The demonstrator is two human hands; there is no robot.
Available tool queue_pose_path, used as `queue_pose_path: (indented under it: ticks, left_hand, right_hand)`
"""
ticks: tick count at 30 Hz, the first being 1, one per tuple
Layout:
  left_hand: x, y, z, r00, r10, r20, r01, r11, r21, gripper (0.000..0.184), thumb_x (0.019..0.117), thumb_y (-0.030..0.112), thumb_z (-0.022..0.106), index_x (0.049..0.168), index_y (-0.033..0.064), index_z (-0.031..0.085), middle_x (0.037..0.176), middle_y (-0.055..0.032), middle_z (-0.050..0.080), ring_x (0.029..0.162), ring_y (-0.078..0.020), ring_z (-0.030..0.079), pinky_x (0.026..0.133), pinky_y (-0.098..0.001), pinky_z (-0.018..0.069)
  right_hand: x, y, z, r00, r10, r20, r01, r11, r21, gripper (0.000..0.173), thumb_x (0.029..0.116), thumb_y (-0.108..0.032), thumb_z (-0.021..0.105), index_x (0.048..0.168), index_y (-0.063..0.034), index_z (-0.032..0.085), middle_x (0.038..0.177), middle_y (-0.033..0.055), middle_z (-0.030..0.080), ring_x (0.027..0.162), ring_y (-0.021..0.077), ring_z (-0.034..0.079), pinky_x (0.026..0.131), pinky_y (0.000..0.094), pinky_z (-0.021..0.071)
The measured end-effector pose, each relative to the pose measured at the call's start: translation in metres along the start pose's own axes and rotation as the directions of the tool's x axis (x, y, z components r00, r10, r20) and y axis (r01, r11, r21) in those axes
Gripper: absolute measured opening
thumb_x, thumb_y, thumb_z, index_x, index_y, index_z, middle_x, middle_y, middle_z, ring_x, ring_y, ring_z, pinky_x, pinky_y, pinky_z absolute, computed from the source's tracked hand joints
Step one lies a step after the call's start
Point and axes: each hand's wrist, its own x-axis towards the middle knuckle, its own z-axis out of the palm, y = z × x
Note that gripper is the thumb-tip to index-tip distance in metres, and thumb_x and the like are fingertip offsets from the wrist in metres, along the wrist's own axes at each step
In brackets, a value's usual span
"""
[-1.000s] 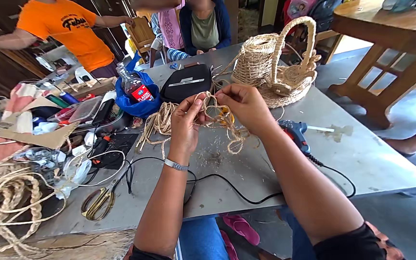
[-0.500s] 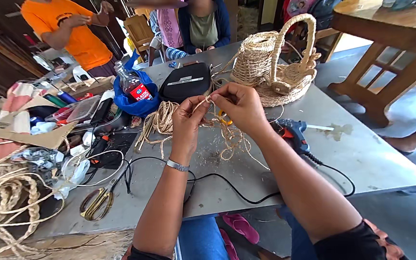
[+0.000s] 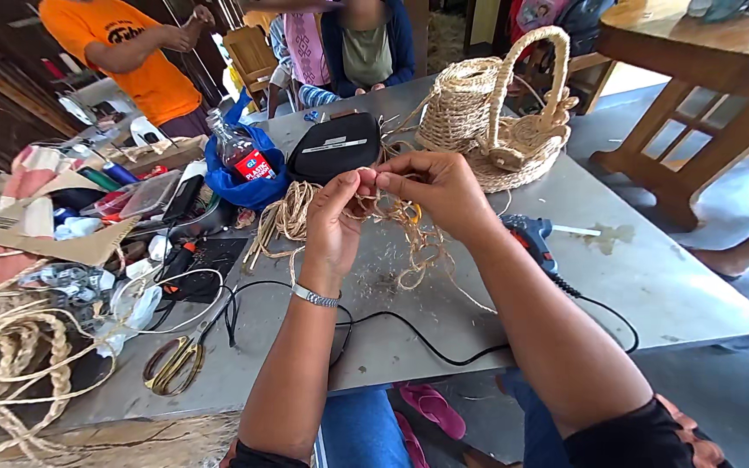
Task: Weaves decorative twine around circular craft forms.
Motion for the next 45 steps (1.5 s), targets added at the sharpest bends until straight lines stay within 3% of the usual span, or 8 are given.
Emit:
queue_pose_path:
  ticks: [7, 12, 14, 18, 24, 31, 36, 45]
  left_hand:
    - [-0.003, -0.003, 0.006, 0.996, 0.032, 0.086, -0.057, 0.952, 0.3, 0.042, 0.0964, 0.001, 0.065, 0.138, 0.0053, 0.062, 0.117, -0.0043, 0.067, 0.085, -0.0097, 0.065, 0.075, -0.0256, 0.0575]
    - [-0.002, -0.003, 0.004, 0.999, 0.011, 0.048, -0.027, 0.933, 0.359, 0.04, 0.096, 0.004, 0.066, 0.136, 0.0089, 0.064, 0.109, -0.0035, 0.066, 0.076, -0.0092, 0.062, 0.065, -0.0236, 0.0561]
    - [-0.002, -0.003, 0.003, 0.998, 0.027, 0.054, -0.045, 0.932, 0.359, 0.039, 0.0963, 0.003, 0.065, 0.135, 0.0086, 0.065, 0.11, -0.004, 0.066, 0.078, -0.0097, 0.063, 0.064, -0.0238, 0.0564]
    - [-0.002, -0.005, 0.003, 0.996, 0.05, 0.079, -0.073, 0.943, 0.324, 0.039, 0.0959, 0.001, 0.064, 0.135, 0.0068, 0.064, 0.11, -0.0043, 0.066, 0.085, -0.0116, 0.064, 0.073, -0.027, 0.0574]
    - [-0.002, -0.007, 0.005, 0.996, 0.079, 0.04, -0.087, 0.963, 0.255, 0.037, 0.0957, -0.003, 0.06, 0.131, 0.0061, 0.067, 0.121, -0.004, 0.066, 0.096, -0.0103, 0.064, 0.085, -0.0279, 0.055]
    - [-0.003, -0.008, 0.007, 0.997, 0.075, 0.009, -0.076, 0.975, 0.211, 0.037, 0.0936, -0.005, 0.059, 0.128, 0.007, 0.067, 0.11, -0.0022, 0.068, 0.089, -0.0077, 0.064, 0.079, -0.0237, 0.0548]
    - [-0.004, -0.009, 0.008, 0.998, 0.062, -0.016, -0.06, 0.993, 0.099, 0.039, 0.0958, -0.005, 0.056, 0.131, 0.006, 0.067, 0.126, -0.0039, 0.067, 0.095, -0.0071, 0.065, 0.085, -0.0238, 0.0543]
    - [-0.003, -0.009, 0.007, 0.997, 0.046, -0.069, -0.042, 0.998, 0.046, 0.041, 0.0968, -0.004, 0.056, 0.136, 0.0059, 0.064, 0.128, -0.0049, 0.067, 0.099, -0.0088, 0.066, 0.089, -0.0259, 0.0552]
  right_hand:
    - [0.002, 0.007, -0.005, 0.986, 0.143, -0.082, -0.136, 0.987, 0.086, 0.016, 0.0979, -0.019, 0.071, 0.105, -0.0055, 0.075, 0.089, -0.0004, 0.073, 0.079, 0.0049, 0.067, 0.072, 0.0228, 0.0564]
    - [0.002, 0.007, -0.008, 0.977, 0.213, 0.002, -0.211, 0.969, 0.127, 0.033, 0.1092, -0.028, 0.05, 0.105, -0.0072, 0.074, 0.087, -0.0033, 0.071, 0.06, 0.0008, 0.051, 0.056, 0.0189, 0.0425]
    - [0.002, 0.006, -0.008, 0.975, 0.222, -0.013, -0.217, 0.965, 0.147, 0.026, 0.1073, -0.022, 0.054, 0.109, -0.0057, 0.074, 0.088, -0.0025, 0.071, 0.059, 0.001, 0.051, 0.055, 0.018, 0.0426]
    - [0.001, 0.004, -0.009, 0.976, 0.218, -0.007, -0.215, 0.965, 0.148, 0.017, 0.1014, -0.014, 0.064, 0.112, -0.0045, 0.073, 0.095, 0.001, 0.074, 0.081, 0.006, 0.068, 0.073, 0.0225, 0.0563]
    - [0.001, 0.002, -0.009, 0.972, 0.235, -0.02, -0.23, 0.963, 0.139, 0.016, 0.1005, -0.015, 0.066, 0.108, -0.0053, 0.076, 0.089, -0.001, 0.073, 0.077, 0.0034, 0.066, 0.069, 0.0209, 0.0548]
    - [0.001, 0.003, -0.005, 0.976, 0.215, -0.036, -0.21, 0.973, 0.095, 0.014, 0.0986, -0.016, 0.069, 0.107, -0.0058, 0.074, 0.088, -0.0005, 0.072, 0.078, 0.0041, 0.066, 0.071, 0.0222, 0.0557]
    - [0.003, 0.005, -0.006, 0.973, 0.224, -0.049, -0.216, 0.967, 0.132, 0.012, 0.1002, -0.018, 0.065, 0.104, -0.0076, 0.071, 0.085, -0.0022, 0.066, 0.072, 0.0037, 0.059, 0.065, 0.0209, 0.0499]
    - [0.002, 0.003, -0.004, 0.992, 0.127, -0.017, -0.127, 0.992, 0.025, 0.018, 0.1031, -0.013, 0.059, 0.114, -0.0076, 0.072, 0.086, -0.0032, 0.066, 0.066, 0.0007, 0.054, 0.058, 0.0179, 0.0444]
